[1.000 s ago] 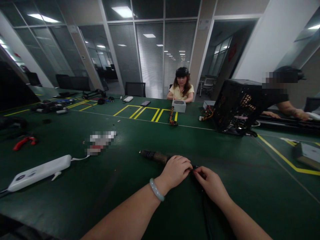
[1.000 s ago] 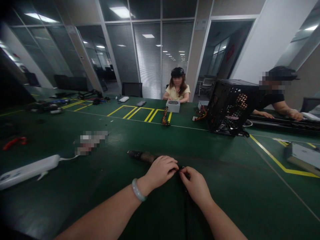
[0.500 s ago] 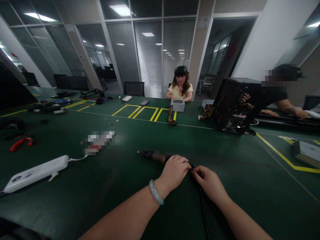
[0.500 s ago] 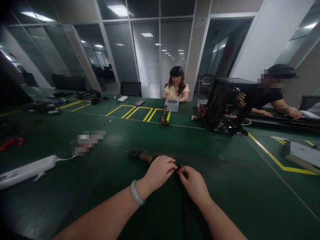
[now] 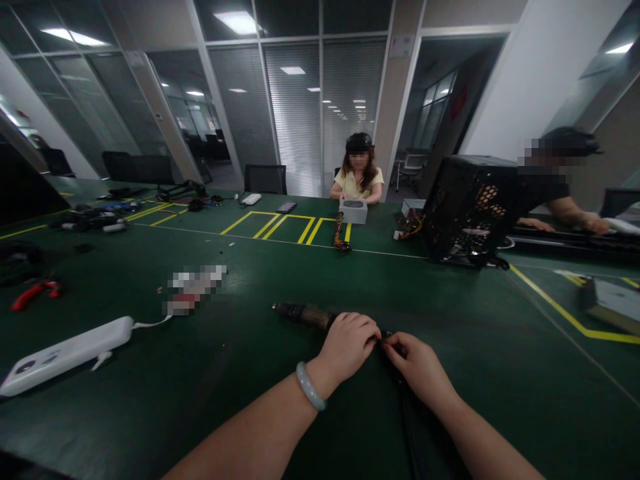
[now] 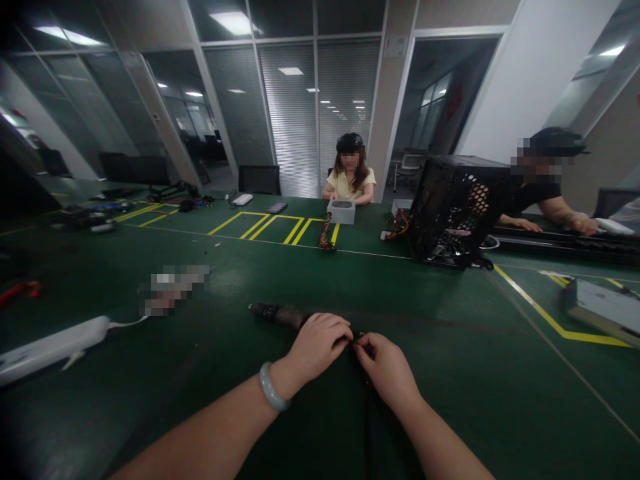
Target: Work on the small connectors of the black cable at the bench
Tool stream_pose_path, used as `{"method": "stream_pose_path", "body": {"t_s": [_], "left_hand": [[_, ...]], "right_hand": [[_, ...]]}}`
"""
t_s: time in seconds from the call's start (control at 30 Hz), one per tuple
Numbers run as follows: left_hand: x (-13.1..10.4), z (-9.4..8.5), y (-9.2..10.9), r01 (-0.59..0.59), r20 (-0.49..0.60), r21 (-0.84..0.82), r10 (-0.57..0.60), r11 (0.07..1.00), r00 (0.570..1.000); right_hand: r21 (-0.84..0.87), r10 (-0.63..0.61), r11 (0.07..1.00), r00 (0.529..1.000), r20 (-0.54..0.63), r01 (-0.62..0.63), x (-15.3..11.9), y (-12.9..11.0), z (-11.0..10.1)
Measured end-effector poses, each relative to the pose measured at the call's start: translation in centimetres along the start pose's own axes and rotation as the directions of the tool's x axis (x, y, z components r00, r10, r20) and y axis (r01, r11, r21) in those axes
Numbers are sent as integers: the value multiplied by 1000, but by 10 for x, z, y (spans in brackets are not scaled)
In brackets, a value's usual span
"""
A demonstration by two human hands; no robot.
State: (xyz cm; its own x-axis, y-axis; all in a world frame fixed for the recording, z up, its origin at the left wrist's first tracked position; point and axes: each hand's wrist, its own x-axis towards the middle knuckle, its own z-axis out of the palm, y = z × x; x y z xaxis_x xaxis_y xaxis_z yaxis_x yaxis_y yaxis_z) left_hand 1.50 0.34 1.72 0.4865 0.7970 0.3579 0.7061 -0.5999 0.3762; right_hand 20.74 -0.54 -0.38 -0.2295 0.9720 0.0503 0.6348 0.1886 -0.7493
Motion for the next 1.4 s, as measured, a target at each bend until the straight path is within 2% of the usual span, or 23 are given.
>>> {"method": "stream_pose_path", "body": {"t_s": [0.37, 0.73, 1.4], "left_hand": [[1, 1, 0, 0, 11, 21, -1, 1000, 1000], [1, 6, -3, 11, -26, -9, -12, 1000, 1000], [-1, 3, -4, -1, 3, 0, 1, 1000, 1000]], "right_hand": [[-6, -6, 1000, 1000, -3, 6, 1, -1, -2], [39, -9, 999, 998, -67, 11, 0, 3, 2], [-4, -2, 1000, 999, -51, 2, -2, -2, -2]]}}
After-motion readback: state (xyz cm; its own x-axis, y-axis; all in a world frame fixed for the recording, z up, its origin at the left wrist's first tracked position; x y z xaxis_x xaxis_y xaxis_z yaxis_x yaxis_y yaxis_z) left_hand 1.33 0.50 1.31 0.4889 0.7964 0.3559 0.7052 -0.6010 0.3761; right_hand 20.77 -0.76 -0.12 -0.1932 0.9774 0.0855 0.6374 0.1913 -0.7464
